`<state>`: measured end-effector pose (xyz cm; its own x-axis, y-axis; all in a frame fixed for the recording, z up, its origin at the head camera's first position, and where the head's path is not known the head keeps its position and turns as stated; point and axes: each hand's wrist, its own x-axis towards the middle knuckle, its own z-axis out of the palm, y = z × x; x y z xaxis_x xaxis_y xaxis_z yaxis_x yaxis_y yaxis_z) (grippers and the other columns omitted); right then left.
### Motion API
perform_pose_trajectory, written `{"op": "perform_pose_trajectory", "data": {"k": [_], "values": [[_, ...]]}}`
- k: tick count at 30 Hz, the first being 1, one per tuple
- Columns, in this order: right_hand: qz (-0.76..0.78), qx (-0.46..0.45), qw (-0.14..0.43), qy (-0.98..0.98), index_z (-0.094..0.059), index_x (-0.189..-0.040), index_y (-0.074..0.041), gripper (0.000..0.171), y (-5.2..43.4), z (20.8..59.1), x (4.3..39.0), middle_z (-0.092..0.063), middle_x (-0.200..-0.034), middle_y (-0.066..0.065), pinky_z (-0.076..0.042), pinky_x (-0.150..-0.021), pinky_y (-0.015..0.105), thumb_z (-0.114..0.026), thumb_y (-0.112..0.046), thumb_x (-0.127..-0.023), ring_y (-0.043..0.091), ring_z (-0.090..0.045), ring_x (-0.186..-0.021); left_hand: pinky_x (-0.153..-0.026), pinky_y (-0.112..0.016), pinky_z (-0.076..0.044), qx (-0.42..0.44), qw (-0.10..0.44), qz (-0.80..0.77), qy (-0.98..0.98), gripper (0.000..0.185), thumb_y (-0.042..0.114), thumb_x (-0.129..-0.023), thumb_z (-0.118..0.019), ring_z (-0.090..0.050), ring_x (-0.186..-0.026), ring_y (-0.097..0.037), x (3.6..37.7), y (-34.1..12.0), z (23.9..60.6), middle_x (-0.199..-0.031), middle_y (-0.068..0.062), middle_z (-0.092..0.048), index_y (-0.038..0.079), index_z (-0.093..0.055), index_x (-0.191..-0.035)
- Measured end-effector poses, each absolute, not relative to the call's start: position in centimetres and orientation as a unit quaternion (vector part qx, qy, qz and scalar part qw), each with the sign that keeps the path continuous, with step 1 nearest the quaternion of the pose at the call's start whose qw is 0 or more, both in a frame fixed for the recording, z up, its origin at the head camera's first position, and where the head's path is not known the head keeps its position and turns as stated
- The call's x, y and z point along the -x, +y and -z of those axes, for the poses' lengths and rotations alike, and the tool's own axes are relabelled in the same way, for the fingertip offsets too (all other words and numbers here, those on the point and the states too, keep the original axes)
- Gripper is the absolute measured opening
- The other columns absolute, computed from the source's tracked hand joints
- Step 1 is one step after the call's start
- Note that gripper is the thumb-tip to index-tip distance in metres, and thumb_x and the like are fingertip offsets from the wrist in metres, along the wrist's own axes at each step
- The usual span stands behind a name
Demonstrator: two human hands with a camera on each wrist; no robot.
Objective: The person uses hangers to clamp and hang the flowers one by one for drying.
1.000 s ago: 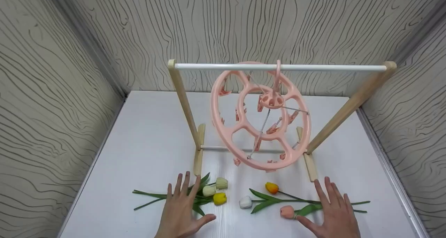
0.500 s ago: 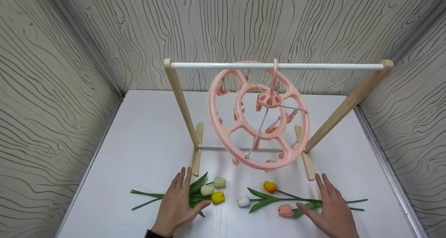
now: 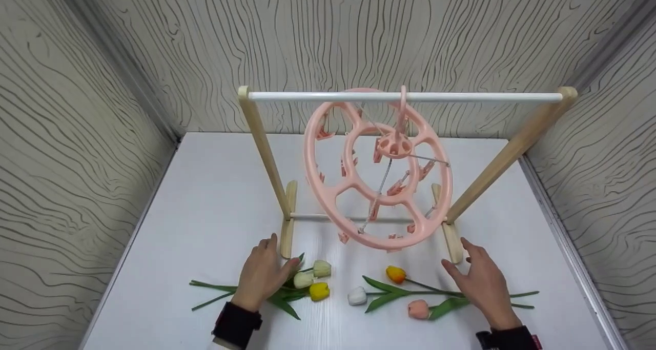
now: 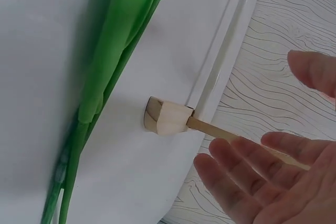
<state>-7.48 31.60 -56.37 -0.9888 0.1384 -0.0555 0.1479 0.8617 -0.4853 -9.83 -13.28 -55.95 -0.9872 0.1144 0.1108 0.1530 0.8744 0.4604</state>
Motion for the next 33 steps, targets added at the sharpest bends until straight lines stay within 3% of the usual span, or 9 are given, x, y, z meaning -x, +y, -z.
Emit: {"op": "perform_pose_trajectory", "data": {"k": [7,13,17,20,27,33], "values": [[0.284,-0.082,0.027,0.955,-0.053,-0.14,0.019,0.067,32.9,57.4,9.9,-0.061,-0.129,0.042,-0.06,-0.072,0.044,-0.077,-0.024,-0.095,0.043,-0.072,-0.097,-0.09,-0.053,-0.064,0.023,-0.001,0.247,-0.969,0.064,0.029,-0.092,-0.082,-0.072,-0.1,-0.042,12.8,-13.4,57.4,-0.114,-0.034,-0.069,-0.018,-0.062,-0.13],[0.288,-0.111,0.084,0.948,-0.049,-0.138,0.024,0.069,33.9,57.9,11.9,-0.06,-0.128,0.045,-0.062,-0.083,0.053,-0.071,-0.028,-0.098,0.048,-0.07,-0.103,-0.081,-0.048,-0.061,-0.011,-0.074,0.252,-0.965,0.049,0.028,-0.094,-0.077,-0.065,-0.087,-0.032,14.7,-13.0,57.9,-0.098,-0.025,-0.067,-0.014,-0.065,-0.115],[0.306,-0.118,0.115,0.938,-0.055,-0.13,0.024,0.06,34.3,58.6,12.8,-0.073,-0.1,0.031,-0.059,-0.068,0.039,-0.071,-0.024,-0.097,0.032,-0.072,-0.083,-0.074,-0.043,-0.055,-0.029,-0.11,0.277,-0.954,0.04,0.025,-0.092,-0.075,-0.055,-0.081,-0.027,15.6,-12.5,58.0,-0.094,-0.02,-0.064,-0.011,-0.065,-0.108],[0.319,-0.114,0.115,0.934,-0.059,-0.124,0.021,0.052,34.4,59.0,13.2,-0.075,-0.083,0.02,-0.051,-0.059,0.029,-0.073,-0.019,-0.095,0.021,-0.068,-0.071,-0.073,-0.041,-0.053,-0.032,-0.113,0.291,-0.95,0.035,0.02,-0.088,-0.075,-0.053,-0.08,-0.026,16.2,-12.4,58.1,-0.092,-0.02,-0.064,-0.01,-0.065,-0.104],[0.331,-0.118,0.114,0.929,-0.052,-0.134,0.024,0.061,34.5,59.6,14.1,-0.071,-0.109,0.035,-0.052,-0.061,0.026,-0.073,-0.007,-0.086,0.024,-0.069,-0.077,-0.071,-0.043,-0.055,-0.015,-0.101,0.327,-0.939,0.03,-0.001,-0.077,-0.072,-0.056,-0.079,-0.029,17.3,-12.4,58.3,-0.089,-0.021,-0.064,-0.012,-0.064,-0.103],[0.332,-0.12,0.116,0.928,-0.05,-0.134,0.025,0.065,34.7,59.7,14.5,-0.07,-0.109,0.036,-0.052,-0.057,0.026,-0.071,-0.001,-0.078,0.025,-0.067,-0.076,-0.072,-0.053,-0.061,0.015,-0.057,0.295,-0.954,0.022,-0.009,-0.075,-0.071,-0.067,-0.08,-0.042,17.8,-12.5,59.0,-0.086,-0.026,-0.066,-0.013,-0.064,-0.095]]}}
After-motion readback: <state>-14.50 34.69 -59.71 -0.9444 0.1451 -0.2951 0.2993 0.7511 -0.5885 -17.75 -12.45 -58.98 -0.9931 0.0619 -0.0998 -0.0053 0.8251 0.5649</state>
